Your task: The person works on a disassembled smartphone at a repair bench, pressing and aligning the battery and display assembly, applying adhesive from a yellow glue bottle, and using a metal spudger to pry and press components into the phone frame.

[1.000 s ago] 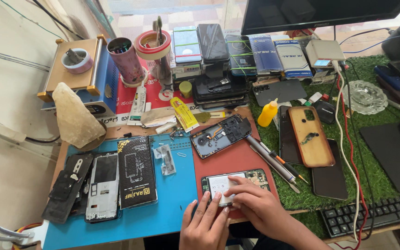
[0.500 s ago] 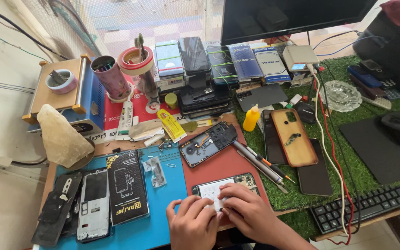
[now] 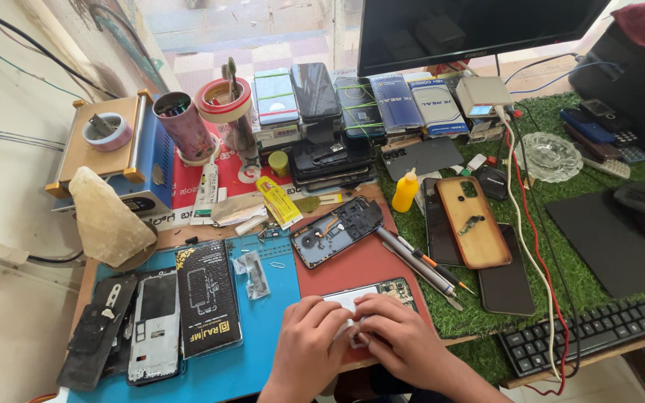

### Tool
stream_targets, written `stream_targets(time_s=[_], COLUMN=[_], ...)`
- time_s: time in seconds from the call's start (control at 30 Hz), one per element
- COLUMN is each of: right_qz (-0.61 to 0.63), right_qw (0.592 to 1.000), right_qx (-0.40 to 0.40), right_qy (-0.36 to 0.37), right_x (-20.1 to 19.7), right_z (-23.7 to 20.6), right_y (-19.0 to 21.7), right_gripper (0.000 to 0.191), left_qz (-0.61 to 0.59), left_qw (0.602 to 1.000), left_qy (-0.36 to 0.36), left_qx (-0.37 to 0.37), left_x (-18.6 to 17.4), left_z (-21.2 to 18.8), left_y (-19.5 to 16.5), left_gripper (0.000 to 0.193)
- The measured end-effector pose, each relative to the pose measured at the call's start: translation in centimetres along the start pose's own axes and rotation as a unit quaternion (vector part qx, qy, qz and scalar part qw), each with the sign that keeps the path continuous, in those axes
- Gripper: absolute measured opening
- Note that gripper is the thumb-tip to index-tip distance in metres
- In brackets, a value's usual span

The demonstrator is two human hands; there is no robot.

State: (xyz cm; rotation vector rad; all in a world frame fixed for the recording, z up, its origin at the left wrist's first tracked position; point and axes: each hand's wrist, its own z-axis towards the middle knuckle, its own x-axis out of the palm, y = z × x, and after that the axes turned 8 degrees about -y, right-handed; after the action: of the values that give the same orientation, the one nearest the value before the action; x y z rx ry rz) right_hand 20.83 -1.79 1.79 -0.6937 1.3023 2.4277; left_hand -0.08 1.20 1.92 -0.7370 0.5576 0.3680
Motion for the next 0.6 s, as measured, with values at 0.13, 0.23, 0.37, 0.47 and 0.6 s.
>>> stream_targets(time_s=[0.13,0.23,0.37,0.47,0.6], right_qz=[-0.012,-0.02,-0.016,-0.016,-0.018], right_qw=[1.0,1.0,1.0,0.999,0.999], right_qx=[-0.004,-0.006,-0.011,-0.013,-0.012], right_qy=[-0.012,-0.016,-0.019,-0.026,-0.033], right_x=[0.25,0.38,0.42,0.54,0.65], right_z=[-0.04,-0.04,-0.1,-0.15,-0.27], right_y=[-0.07,-0.19,-0.33,-0.47,-0.59], right_gripper=[0.014,0.012,0.012,0.011,0.012], left_qz=[-0.015,-0.009,-0.009,-0.012,-0.009], left_qw=[1.0,0.999,0.999,0.999,0.999], left_qy=[0.02,0.021,0.022,0.024,0.022], left_qx=[0.017,0.029,0.037,0.033,0.024], left_x=[-0.54,-0.72,-0.73,-0.78,-0.64], left_z=[-0.04,-0.29,-0.42,-0.35,-0.39], left_y=[0.39,0.44,0.31,0.13,-0.39], left_gripper=[0.026,0.027,0.02,0.018,0.021])
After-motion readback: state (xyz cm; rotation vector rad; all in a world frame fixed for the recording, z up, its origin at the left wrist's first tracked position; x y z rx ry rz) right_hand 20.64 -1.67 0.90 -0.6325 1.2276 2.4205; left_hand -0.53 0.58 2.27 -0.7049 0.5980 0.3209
